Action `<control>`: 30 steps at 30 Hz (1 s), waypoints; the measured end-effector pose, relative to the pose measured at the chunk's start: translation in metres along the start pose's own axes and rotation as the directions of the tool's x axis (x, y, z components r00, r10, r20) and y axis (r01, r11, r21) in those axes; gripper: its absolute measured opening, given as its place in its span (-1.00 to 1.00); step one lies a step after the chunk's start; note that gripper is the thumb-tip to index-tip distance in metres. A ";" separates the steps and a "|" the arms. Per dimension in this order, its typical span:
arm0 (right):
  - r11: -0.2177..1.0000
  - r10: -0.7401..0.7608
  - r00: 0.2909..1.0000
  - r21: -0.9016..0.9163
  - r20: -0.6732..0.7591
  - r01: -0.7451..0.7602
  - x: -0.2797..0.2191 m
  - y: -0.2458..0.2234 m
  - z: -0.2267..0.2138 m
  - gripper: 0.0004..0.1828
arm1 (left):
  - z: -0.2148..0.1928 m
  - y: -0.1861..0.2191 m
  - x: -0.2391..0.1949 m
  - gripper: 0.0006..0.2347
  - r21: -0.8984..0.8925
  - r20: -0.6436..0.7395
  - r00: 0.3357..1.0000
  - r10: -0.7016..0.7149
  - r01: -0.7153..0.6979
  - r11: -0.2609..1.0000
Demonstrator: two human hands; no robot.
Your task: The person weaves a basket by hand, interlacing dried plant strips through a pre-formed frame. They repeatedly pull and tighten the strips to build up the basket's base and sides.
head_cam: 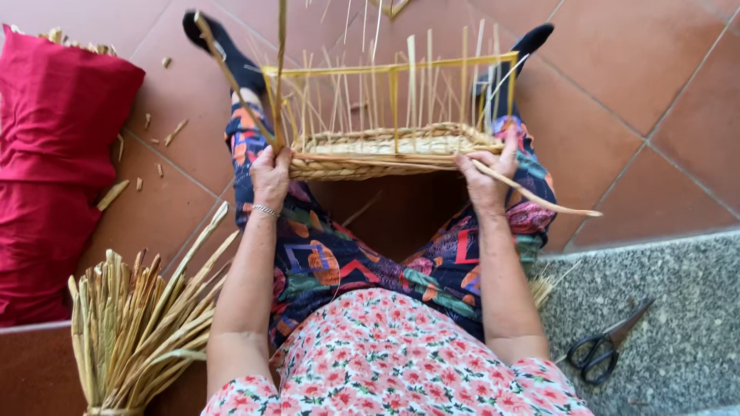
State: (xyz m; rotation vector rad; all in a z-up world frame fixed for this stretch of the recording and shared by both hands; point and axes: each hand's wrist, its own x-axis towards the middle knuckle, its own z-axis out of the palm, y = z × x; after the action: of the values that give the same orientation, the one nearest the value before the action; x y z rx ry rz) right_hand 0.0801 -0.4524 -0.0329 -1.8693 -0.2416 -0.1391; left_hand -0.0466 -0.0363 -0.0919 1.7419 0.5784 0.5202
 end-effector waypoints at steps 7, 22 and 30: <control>0.871 -0.327 0.944 -0.395 -0.028 0.290 -0.037 -0.045 -0.035 -0.42 | 0.014 0.023 -0.027 -0.72 0.394 0.100 0.993 0.058 -0.093 0.914; 0.938 -0.321 0.773 0.070 0.547 0.341 -0.089 -0.172 0.054 -0.83 | 0.027 0.035 -0.005 -0.63 -0.240 0.399 0.911 -0.106 0.215 0.947; 0.748 -0.389 0.720 -0.260 0.575 0.611 -0.012 -0.137 0.161 -0.70 | 0.016 0.094 -0.018 -0.63 0.163 0.146 0.964 0.225 -0.247 0.955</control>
State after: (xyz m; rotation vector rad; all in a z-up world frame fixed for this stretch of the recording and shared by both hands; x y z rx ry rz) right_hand 0.0320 -0.2604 0.0426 -2.2163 -1.1889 -0.1012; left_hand -0.0406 -0.0789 -0.0050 2.0146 0.3364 0.5326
